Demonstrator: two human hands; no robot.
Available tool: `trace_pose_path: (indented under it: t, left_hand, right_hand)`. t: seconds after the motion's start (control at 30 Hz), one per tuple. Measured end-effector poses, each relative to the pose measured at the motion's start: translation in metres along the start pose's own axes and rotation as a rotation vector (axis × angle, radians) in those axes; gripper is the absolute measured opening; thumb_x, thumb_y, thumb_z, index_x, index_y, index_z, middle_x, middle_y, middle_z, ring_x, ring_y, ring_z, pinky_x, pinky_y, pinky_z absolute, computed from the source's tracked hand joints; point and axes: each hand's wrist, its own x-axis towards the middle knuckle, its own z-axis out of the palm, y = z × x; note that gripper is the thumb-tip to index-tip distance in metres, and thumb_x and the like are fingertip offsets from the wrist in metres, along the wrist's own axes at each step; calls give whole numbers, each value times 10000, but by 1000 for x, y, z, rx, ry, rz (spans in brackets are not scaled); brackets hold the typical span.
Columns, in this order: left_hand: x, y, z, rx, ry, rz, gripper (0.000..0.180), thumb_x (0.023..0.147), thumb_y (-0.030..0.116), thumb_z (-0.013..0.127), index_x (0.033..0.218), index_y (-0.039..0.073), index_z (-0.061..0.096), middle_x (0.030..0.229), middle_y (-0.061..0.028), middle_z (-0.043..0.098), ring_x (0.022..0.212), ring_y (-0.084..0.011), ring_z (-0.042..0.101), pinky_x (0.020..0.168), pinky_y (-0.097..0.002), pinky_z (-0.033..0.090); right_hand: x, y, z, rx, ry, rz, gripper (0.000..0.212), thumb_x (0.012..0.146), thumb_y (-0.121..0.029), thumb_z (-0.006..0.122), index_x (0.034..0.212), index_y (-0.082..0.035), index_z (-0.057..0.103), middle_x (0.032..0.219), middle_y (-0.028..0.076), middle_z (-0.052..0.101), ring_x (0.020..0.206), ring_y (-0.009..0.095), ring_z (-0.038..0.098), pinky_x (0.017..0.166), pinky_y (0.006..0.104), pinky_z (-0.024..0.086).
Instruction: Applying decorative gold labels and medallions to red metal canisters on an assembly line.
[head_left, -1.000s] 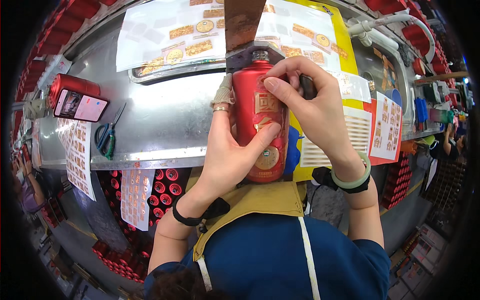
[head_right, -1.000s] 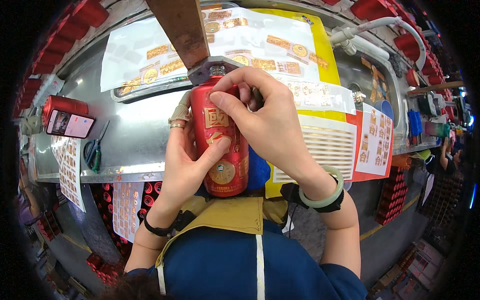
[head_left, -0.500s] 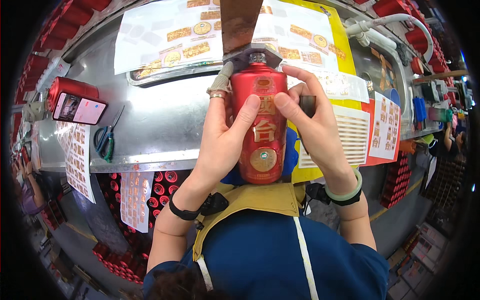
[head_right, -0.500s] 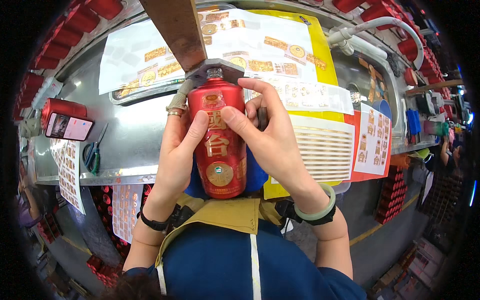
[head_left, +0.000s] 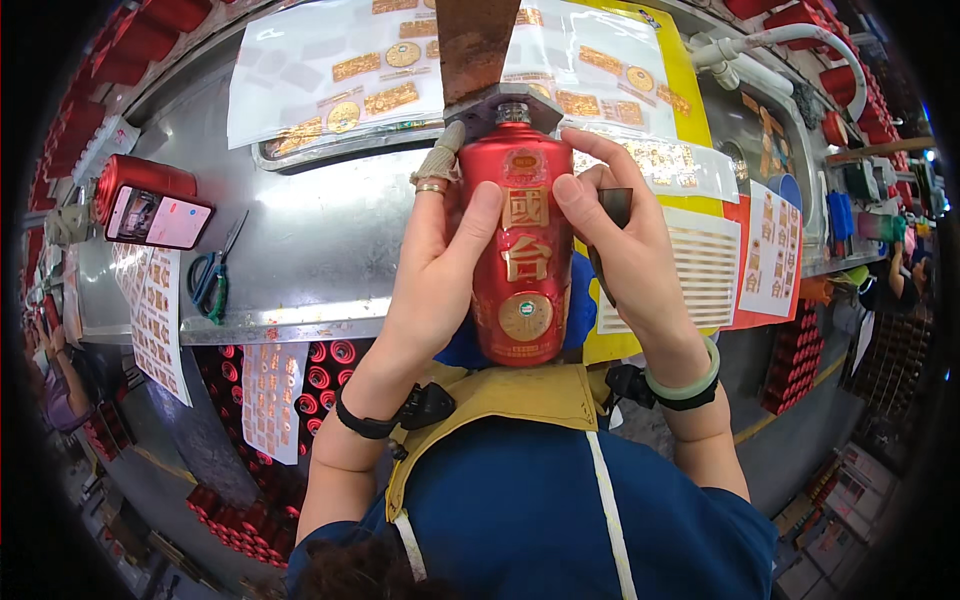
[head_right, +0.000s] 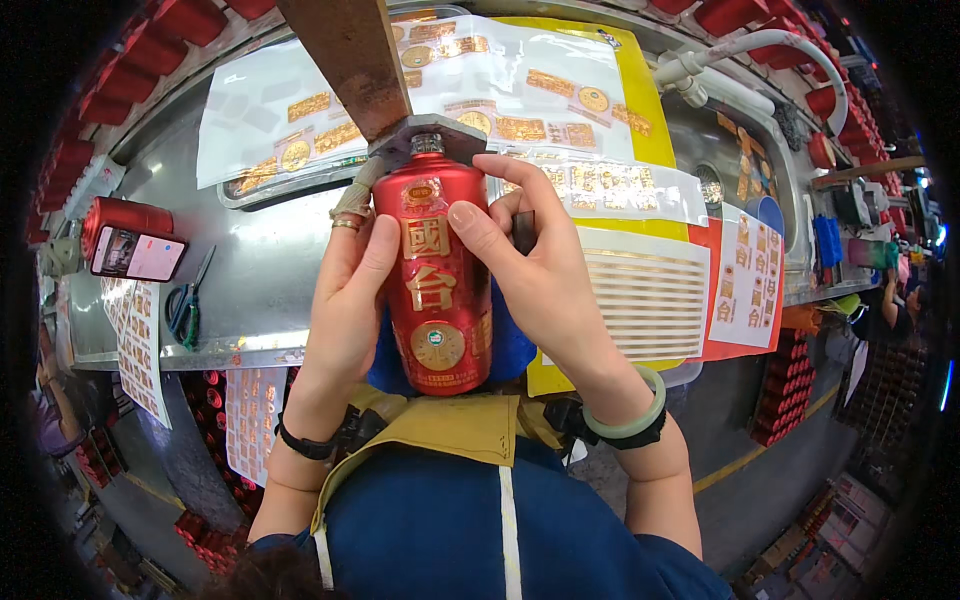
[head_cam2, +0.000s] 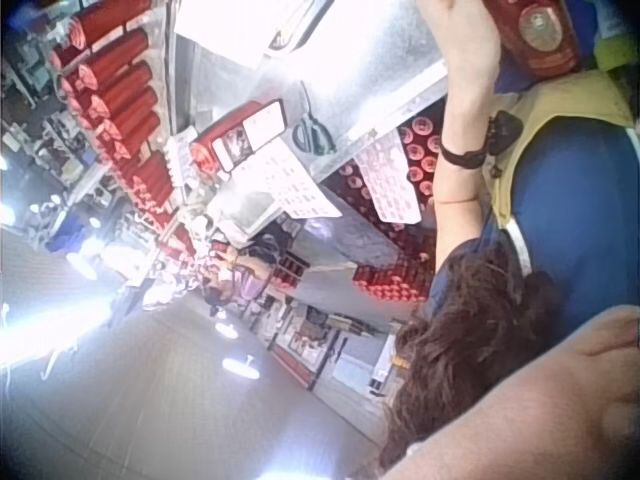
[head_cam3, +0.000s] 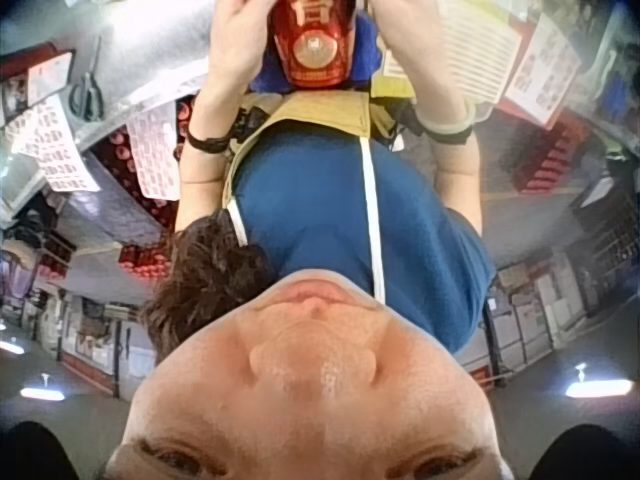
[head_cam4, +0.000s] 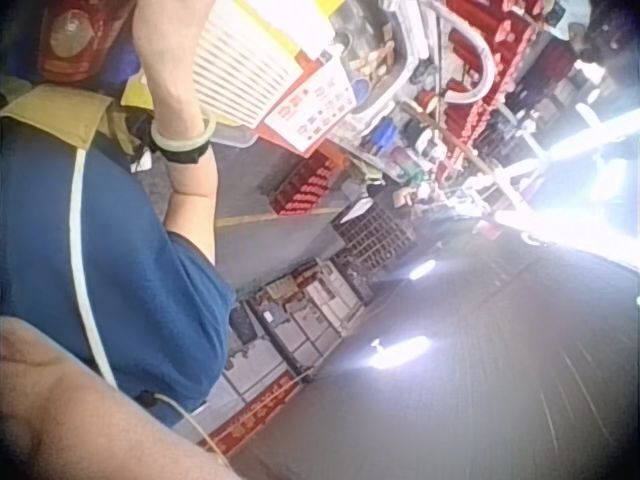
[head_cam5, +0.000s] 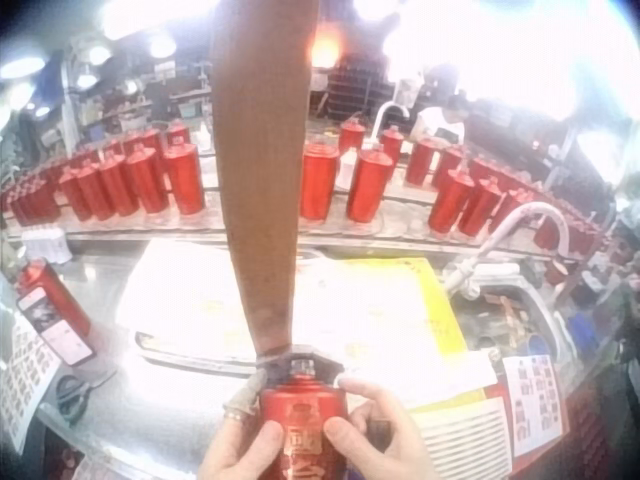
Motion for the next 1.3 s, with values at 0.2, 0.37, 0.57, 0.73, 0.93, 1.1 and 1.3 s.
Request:
trace_pose_path:
  t: [0.2,0.37,0.57,0.73,0.93,1.1,1.3]
  left_hand:
    - [0,-1,-2,54,-4,23,654,1103,218,545,1625,-18,230,1570,-172,409,1411,-213,455,1169,-372,399]
    - [0,0,-4,7,-6,-20,675,1086,192,578,1624,-18,230,1564,-171,420,1402,-216,469,1158,-374,412]
    - [0,1,-2,11,-7,16,685,1068,170,611,1617,-20,247,1547,-168,441,1379,-213,497,1144,-374,428]
    - [1,2,2,5,23,2,678,1066,172,614,1610,-22,259,1528,-167,460,1364,-209,511,1135,-367,438]
    - [2,3,3,7,21,-7,676,1061,176,626,1602,-26,274,1514,-170,471,1354,-205,520,1120,-363,456]
    - [-1,6,3,-5,41,-27,739,1013,153,689,1593,-29,269,1477,-174,500,1317,-212,558,1095,-363,484]
    - [-2,7,5,170,57,-49,825,942,99,756,1586,-32,258,1423,-181,531,1252,-210,609,1034,-358,535]
  right_hand:
    - [0,2,2,-97,22,-48,573,910,-203,834,1392,-52,562,828,-76,414,729,19,392,651,179,349]
    - [-2,0,3,-83,27,-33,612,889,-209,855,1396,-40,557,828,-74,415,728,23,395,652,175,355]
    - [-1,3,1,-96,17,-53,616,888,-205,854,1400,-40,555,831,-74,414,731,23,397,652,176,357]
    - [1,2,3,-82,30,-38,578,900,-191,842,1384,-44,562,827,-75,408,727,24,396,645,177,354]
    - [2,2,2,-58,22,-43,545,920,-199,824,1370,-36,565,820,-79,415,723,20,396,643,180,354]
    - [11,-15,-16,-86,-51,-75,476,973,-122,718,1384,-1,512,987,-10,508,855,56,491,755,212,435]
    - [32,-56,-21,-460,-16,-650,308,904,64,648,1201,-17,664,1050,94,698,986,225,654,878,337,534]
